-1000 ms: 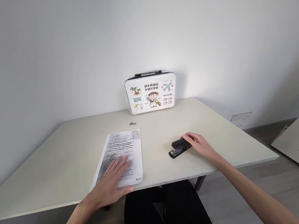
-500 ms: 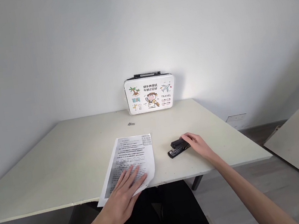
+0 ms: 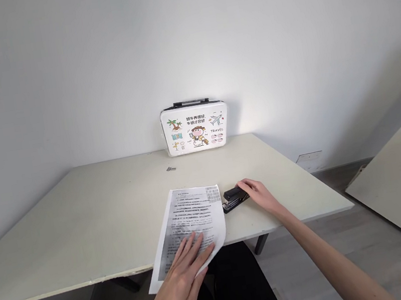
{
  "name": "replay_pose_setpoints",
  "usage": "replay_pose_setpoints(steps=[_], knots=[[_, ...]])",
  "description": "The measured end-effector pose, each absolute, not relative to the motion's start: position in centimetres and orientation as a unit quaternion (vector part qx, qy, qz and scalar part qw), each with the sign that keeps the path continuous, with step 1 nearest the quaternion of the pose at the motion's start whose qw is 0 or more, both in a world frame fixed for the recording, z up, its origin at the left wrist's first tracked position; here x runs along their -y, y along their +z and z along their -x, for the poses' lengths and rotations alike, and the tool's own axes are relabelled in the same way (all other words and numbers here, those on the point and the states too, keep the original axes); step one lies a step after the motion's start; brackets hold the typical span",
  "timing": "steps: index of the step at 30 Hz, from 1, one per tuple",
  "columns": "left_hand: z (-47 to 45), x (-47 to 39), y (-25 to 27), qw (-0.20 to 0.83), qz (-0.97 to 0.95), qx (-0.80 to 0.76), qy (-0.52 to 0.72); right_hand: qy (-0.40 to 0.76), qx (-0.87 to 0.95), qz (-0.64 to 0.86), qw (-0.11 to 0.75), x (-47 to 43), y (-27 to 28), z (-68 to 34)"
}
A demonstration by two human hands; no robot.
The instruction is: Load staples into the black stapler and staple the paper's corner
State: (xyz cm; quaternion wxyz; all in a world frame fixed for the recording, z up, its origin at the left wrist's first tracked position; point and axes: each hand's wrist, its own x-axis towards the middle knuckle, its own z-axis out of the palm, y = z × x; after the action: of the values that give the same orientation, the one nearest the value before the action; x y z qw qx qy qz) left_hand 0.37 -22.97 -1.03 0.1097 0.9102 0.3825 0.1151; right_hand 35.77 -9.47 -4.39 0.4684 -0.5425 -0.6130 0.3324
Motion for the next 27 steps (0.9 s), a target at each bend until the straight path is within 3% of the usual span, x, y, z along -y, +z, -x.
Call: replay_pose_setpoints(steps=[9,15,21,27], knots=[[-0.4,22.5,-0.3,0.139,-0.927,-0.334,0.095,0.316,0.615,0.563,0.454,9.6,-3.8,-35.8],[-2.0,15.4,1.2,0.15,-0.927,-0.312,0.143,0.323,0.612,0.555,0.462,9.7,-3.9,-35.9],[-5.7,8.4,-0.9,0.136,-0.933,-0.288,0.169,0.32,0.612,0.558,0.461,9.8,-3.6,-35.7],[-6.9,8.4,-2.3,0.136,-0.935,-0.286,0.161,0.312,0.615,0.561,0.457,9.6,-3.9,-35.8]])
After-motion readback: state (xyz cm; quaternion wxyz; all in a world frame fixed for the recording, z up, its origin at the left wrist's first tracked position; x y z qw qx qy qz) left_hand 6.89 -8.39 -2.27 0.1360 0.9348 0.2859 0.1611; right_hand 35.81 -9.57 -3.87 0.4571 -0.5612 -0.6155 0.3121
